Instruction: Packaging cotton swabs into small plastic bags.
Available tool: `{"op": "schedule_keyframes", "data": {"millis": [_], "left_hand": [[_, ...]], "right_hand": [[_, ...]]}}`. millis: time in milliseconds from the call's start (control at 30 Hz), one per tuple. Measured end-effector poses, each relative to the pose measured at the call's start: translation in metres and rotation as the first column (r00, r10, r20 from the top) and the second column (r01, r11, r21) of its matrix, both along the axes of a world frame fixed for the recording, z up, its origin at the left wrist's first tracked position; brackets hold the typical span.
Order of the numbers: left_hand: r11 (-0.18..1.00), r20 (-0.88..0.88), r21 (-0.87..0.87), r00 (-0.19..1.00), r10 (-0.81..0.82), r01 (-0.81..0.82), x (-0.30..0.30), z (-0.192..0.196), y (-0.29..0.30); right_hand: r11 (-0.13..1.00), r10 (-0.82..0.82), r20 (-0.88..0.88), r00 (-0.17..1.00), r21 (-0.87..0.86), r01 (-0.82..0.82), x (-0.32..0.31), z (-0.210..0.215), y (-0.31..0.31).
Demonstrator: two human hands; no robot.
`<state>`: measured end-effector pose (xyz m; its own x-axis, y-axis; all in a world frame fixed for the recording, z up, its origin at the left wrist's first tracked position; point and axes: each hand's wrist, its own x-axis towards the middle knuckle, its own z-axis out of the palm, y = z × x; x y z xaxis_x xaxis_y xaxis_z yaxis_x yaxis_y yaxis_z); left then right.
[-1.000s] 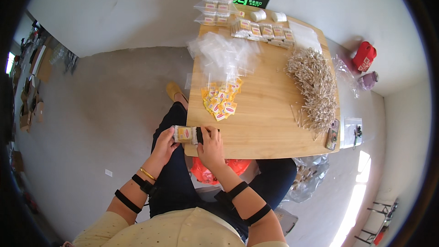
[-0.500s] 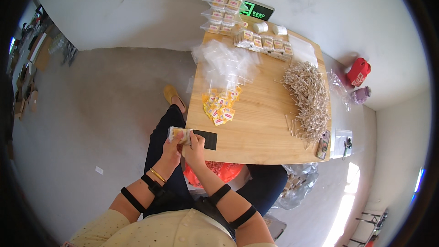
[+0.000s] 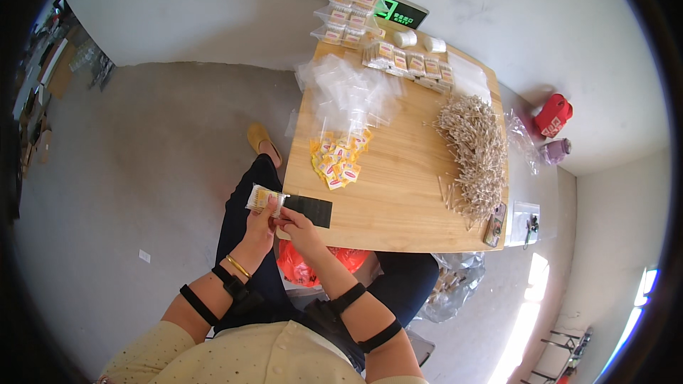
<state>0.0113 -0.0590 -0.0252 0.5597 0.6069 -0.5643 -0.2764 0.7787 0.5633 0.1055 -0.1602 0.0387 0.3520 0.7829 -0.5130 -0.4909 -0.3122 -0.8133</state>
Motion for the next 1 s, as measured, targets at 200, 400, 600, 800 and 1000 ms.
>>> {"op": "schedule_keyframes", "data": {"millis": [200,400,600,800,1000], "left_hand": [[0.999,-0.030,-0.048,1.000,-0.006,0.005,0.007,0.014,0.003],[0.998,-0.057,-0.061,0.998,-0.012,0.008,0.007,0.011,0.004],[0.998,-0.080,-0.056,0.997,0.008,-0.012,0.009,0.011,0.004],[0.998,-0.097,-0.022,0.993,-0.067,0.065,0.003,0.007,0.015],[0.998,-0.048,0.067,0.999,0.016,-0.013,-0.035,0.027,0.046]], "right_hand": [[0.985,-0.088,0.185,0.979,-0.133,0.113,0.038,-0.015,-0.001],[0.979,-0.104,0.050,0.993,-0.172,0.111,0.039,-0.009,0.016],[0.958,-0.172,-0.096,0.980,-0.247,0.144,0.032,0.004,0.025],[0.977,-0.141,-0.176,0.974,-0.185,0.108,0.032,0.004,0.027],[0.996,-0.046,-0.329,0.943,0.051,0.067,0.003,0.010,0.045]]}}
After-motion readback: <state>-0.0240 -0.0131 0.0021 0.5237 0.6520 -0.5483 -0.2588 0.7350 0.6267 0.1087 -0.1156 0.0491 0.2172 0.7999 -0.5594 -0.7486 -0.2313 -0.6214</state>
